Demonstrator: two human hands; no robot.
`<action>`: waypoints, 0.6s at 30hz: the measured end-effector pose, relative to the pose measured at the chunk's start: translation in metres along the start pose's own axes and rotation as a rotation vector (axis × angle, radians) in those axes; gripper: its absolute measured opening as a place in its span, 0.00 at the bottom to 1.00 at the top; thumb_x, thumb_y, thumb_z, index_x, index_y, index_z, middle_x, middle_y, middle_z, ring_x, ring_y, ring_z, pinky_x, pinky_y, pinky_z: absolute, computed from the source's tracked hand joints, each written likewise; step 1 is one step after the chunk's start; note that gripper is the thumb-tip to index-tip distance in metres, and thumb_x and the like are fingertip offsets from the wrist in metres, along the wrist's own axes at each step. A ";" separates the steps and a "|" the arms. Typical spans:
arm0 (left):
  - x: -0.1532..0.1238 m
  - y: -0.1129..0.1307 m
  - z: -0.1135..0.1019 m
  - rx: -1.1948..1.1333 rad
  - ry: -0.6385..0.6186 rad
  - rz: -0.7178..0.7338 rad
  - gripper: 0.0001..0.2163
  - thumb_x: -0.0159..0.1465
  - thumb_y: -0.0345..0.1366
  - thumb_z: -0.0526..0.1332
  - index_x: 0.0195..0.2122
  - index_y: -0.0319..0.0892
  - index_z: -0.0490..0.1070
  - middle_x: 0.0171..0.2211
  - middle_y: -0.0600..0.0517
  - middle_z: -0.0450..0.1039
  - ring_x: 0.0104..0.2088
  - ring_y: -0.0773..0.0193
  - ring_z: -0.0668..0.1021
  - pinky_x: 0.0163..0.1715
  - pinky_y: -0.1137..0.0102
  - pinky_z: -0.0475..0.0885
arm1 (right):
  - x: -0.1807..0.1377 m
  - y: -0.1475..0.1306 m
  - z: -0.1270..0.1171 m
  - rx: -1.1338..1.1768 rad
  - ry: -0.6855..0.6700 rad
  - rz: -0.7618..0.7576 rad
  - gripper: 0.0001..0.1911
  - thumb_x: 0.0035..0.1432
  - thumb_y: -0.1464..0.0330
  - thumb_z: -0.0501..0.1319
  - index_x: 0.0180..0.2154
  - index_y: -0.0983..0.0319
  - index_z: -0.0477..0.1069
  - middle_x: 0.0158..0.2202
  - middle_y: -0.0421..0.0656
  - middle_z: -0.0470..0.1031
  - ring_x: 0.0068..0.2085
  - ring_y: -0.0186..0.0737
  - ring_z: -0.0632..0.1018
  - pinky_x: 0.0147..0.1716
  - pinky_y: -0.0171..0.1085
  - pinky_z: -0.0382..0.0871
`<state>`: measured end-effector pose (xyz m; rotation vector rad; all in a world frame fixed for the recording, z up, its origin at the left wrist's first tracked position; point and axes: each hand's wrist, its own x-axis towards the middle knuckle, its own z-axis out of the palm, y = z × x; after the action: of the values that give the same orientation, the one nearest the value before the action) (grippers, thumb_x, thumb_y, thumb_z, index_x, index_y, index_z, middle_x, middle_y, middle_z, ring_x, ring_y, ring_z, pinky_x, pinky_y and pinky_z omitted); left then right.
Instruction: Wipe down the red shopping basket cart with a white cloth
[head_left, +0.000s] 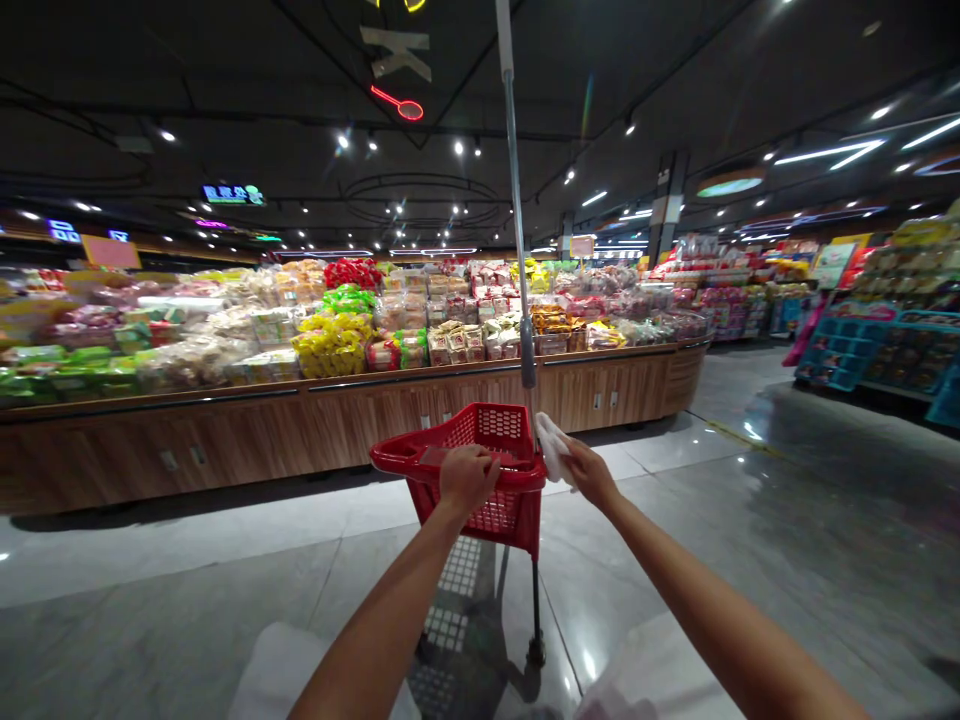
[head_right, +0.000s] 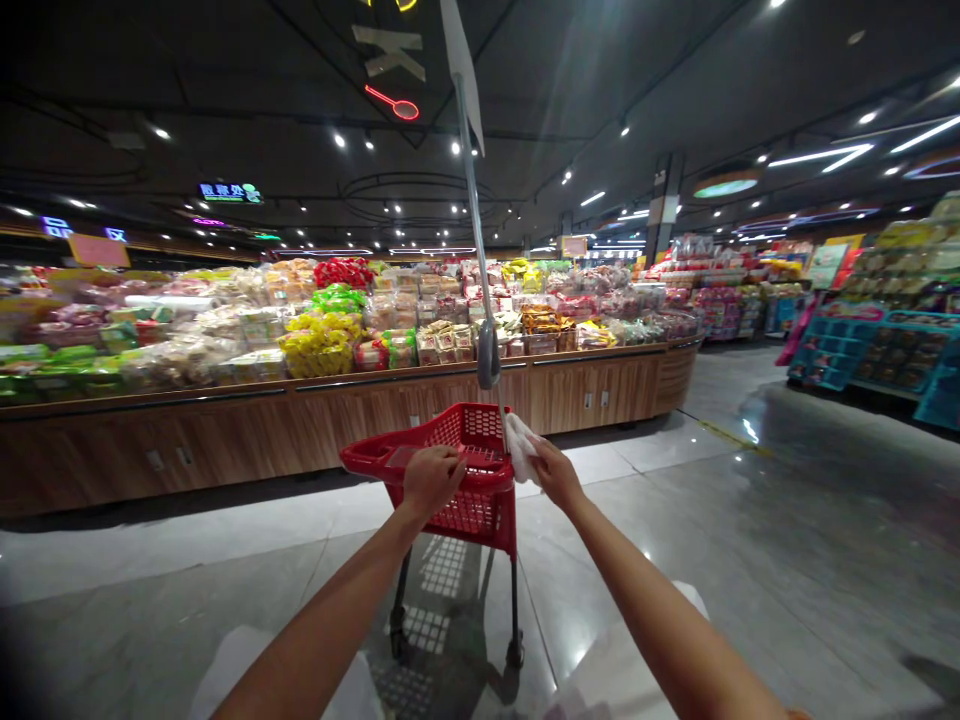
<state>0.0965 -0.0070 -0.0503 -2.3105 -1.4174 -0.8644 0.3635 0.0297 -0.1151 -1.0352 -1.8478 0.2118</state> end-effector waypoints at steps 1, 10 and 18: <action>-0.001 -0.001 0.000 -0.003 -0.001 0.007 0.15 0.66 0.39 0.55 0.29 0.43 0.80 0.34 0.50 0.79 0.37 0.61 0.77 0.43 0.64 0.66 | 0.007 -0.009 0.005 0.048 -0.060 0.009 0.24 0.59 0.65 0.52 0.57 0.60 0.68 0.56 0.47 0.72 0.55 0.46 0.72 0.53 0.44 0.66; -0.009 -0.049 -0.019 0.051 -0.093 0.148 0.16 0.67 0.38 0.51 0.32 0.45 0.79 0.46 0.49 0.77 0.49 0.57 0.75 0.54 0.58 0.65 | 0.019 -0.050 0.039 -0.028 -0.225 0.065 0.22 0.59 0.66 0.52 0.55 0.59 0.67 0.51 0.45 0.75 0.50 0.48 0.74 0.52 0.44 0.61; -0.009 -0.058 -0.042 0.245 -0.072 -0.279 0.18 0.64 0.36 0.54 0.54 0.37 0.70 0.59 0.38 0.65 0.63 0.45 0.61 0.60 0.50 0.58 | 0.029 -0.097 0.079 -0.255 -0.298 0.015 0.18 0.59 0.70 0.54 0.51 0.63 0.68 0.46 0.49 0.76 0.45 0.45 0.74 0.45 0.37 0.63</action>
<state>0.0285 -0.0086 -0.0267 -2.0118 -1.7971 -0.6391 0.2401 0.0132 -0.0839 -1.2456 -2.1778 0.1477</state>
